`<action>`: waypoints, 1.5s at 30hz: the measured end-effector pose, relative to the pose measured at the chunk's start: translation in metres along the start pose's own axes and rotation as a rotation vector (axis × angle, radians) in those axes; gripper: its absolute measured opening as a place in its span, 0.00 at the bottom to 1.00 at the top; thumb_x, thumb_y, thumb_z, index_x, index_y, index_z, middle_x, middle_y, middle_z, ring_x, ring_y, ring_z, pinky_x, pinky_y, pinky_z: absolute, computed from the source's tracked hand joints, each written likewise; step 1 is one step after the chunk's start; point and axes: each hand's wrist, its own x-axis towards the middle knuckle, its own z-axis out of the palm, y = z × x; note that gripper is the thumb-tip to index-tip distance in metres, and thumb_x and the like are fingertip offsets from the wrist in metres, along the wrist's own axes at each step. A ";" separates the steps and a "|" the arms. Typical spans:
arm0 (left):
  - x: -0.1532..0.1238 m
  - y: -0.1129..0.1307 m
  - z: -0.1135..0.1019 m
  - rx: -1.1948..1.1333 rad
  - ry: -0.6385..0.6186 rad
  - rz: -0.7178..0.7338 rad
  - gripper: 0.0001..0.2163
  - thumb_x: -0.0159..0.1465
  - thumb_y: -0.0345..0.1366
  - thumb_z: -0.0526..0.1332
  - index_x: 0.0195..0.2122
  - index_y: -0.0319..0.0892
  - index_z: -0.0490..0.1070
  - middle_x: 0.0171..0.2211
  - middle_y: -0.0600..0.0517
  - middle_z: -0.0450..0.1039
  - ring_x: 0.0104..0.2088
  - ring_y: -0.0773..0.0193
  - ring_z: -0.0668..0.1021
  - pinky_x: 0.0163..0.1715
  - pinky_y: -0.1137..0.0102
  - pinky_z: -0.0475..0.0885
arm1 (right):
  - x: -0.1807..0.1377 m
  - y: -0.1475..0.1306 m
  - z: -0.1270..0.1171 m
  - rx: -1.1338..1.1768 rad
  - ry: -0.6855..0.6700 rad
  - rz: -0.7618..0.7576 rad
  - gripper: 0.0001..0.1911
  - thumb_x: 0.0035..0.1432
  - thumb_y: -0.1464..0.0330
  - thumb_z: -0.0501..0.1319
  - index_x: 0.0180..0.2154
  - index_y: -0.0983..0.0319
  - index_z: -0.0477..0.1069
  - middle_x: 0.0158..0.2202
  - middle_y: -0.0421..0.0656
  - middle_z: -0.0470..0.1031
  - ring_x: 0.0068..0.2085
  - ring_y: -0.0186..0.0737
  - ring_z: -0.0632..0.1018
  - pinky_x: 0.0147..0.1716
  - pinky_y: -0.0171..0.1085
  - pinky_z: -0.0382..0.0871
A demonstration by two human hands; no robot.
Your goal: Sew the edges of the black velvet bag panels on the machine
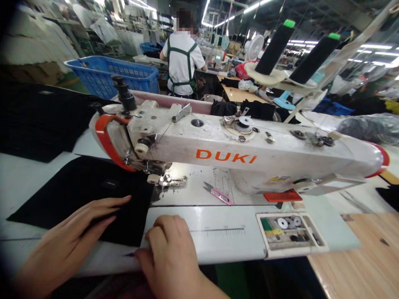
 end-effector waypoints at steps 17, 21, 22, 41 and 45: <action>-0.008 -0.010 0.005 0.241 -0.134 0.327 0.24 0.72 0.27 0.52 0.69 0.43 0.62 0.70 0.50 0.66 0.69 0.61 0.69 0.69 0.66 0.66 | 0.012 0.007 0.002 -0.027 -0.101 -0.269 0.09 0.75 0.68 0.57 0.42 0.59 0.75 0.51 0.40 0.83 0.50 0.40 0.78 0.49 0.42 0.70; -0.004 -0.003 0.005 0.327 -0.226 0.507 0.28 0.68 0.23 0.51 0.69 0.40 0.64 0.70 0.46 0.65 0.71 0.55 0.67 0.68 0.61 0.69 | 0.013 0.010 0.004 0.016 -0.117 -0.255 0.11 0.76 0.69 0.55 0.40 0.58 0.74 0.45 0.39 0.84 0.45 0.37 0.80 0.46 0.40 0.71; -0.003 -0.001 0.005 0.324 -0.215 0.523 0.27 0.67 0.22 0.51 0.68 0.39 0.65 0.70 0.45 0.66 0.70 0.55 0.67 0.68 0.62 0.69 | 0.014 0.010 0.004 0.036 -0.118 -0.246 0.12 0.76 0.69 0.54 0.40 0.59 0.73 0.43 0.40 0.84 0.44 0.37 0.80 0.45 0.40 0.71; 0.001 0.002 0.015 0.323 -0.252 0.504 0.25 0.66 0.23 0.53 0.63 0.39 0.69 0.67 0.46 0.70 0.68 0.56 0.70 0.64 0.62 0.74 | 0.023 0.020 0.006 -0.117 -0.136 -0.444 0.18 0.77 0.68 0.49 0.36 0.59 0.74 0.32 0.42 0.79 0.36 0.38 0.78 0.36 0.39 0.72; 0.011 -0.001 0.016 0.350 -0.246 0.527 0.26 0.64 0.22 0.53 0.63 0.37 0.69 0.65 0.44 0.71 0.67 0.54 0.71 0.64 0.59 0.74 | 0.033 0.021 0.002 -0.132 -0.199 -0.437 0.16 0.76 0.70 0.52 0.35 0.60 0.73 0.33 0.42 0.79 0.36 0.39 0.77 0.37 0.39 0.70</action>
